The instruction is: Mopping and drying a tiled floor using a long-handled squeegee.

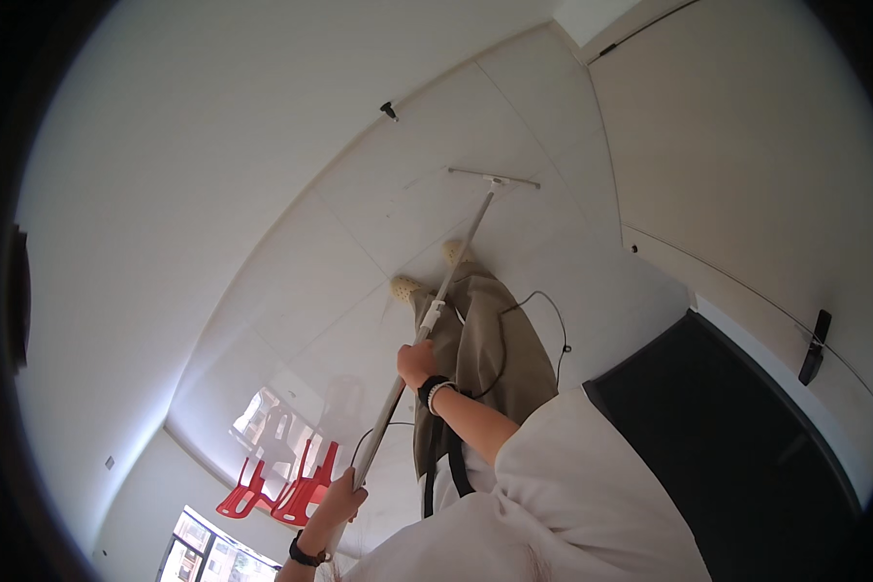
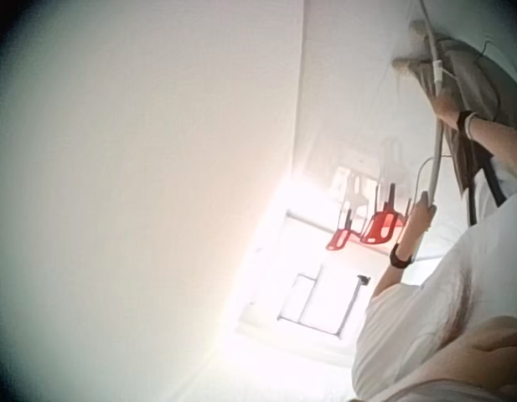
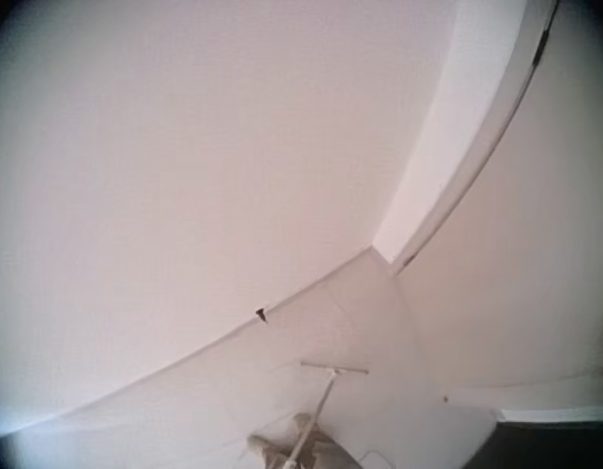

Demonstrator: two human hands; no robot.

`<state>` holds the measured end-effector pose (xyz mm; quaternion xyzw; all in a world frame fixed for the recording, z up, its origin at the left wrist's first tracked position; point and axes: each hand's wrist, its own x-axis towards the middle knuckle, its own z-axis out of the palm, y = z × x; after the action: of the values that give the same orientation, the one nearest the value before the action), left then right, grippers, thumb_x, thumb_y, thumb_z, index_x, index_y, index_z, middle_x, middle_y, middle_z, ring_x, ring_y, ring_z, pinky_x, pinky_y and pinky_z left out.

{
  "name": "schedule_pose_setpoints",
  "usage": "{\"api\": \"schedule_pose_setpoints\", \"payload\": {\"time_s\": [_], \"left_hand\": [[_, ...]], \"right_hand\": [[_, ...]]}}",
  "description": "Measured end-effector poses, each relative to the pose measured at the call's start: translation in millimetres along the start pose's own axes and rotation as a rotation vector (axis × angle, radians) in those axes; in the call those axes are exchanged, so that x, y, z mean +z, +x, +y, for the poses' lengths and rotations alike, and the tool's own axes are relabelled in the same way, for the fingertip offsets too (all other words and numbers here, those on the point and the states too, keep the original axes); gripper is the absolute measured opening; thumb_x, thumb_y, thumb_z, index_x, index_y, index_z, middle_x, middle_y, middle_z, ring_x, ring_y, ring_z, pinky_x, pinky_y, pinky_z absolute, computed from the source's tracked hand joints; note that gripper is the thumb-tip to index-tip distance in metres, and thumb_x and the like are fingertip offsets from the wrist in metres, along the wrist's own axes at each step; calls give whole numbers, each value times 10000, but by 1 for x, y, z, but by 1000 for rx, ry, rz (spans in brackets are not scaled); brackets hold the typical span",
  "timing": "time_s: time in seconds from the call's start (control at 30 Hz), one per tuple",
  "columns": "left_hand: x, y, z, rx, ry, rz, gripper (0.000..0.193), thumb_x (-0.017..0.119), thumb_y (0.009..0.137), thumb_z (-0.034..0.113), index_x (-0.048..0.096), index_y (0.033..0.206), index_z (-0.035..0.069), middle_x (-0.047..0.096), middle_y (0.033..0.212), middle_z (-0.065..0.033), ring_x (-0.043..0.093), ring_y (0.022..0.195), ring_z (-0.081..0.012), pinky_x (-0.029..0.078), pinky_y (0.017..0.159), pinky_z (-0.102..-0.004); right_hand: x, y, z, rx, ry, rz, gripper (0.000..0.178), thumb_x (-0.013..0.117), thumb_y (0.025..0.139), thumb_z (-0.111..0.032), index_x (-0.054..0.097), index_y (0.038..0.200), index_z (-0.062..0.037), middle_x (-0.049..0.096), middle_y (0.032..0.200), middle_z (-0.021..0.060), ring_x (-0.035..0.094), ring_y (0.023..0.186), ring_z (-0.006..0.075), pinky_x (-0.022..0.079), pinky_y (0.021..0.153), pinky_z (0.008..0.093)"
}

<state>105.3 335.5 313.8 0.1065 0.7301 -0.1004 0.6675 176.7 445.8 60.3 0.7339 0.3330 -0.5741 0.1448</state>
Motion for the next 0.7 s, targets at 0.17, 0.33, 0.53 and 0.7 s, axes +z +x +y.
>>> {"api": "schedule_pose_setpoints", "payload": {"time_s": [0.17,0.33,0.53,0.7], "left_hand": [[-4,6,24,63,-93,-46,175,433,709,95,373,836,-9,454,479,-103,469,345,-192,365,308,-298],[-1,58,116,267,-138,-45,194,431,736,147,386,846,-6,455,488,-87,460,344,-179,360,313,-302],[-27,72,225,404,-993,-527,186,414,763,149,379,908,37,408,598,-26,378,384,-93,319,319,-219],[-50,72,212,259,-1688,-1012,189,400,775,108,354,941,30,381,668,-11,325,444,-61,286,338,-171]], "right_hand": [[-32,9,-21,-152,154,-40,294,466,690,-184,435,801,87,518,789,272,517,745,389,404,665,416],[-91,114,-43,-79,697,86,199,522,613,-192,476,629,1,457,518,97,470,466,227,376,436,346],[-212,187,-135,-187,914,-115,123,499,648,-116,388,656,-64,382,510,57,417,426,168,374,382,287],[-196,178,-171,-142,735,-72,102,495,641,-73,399,648,-39,370,546,63,428,497,167,374,408,297]]}}
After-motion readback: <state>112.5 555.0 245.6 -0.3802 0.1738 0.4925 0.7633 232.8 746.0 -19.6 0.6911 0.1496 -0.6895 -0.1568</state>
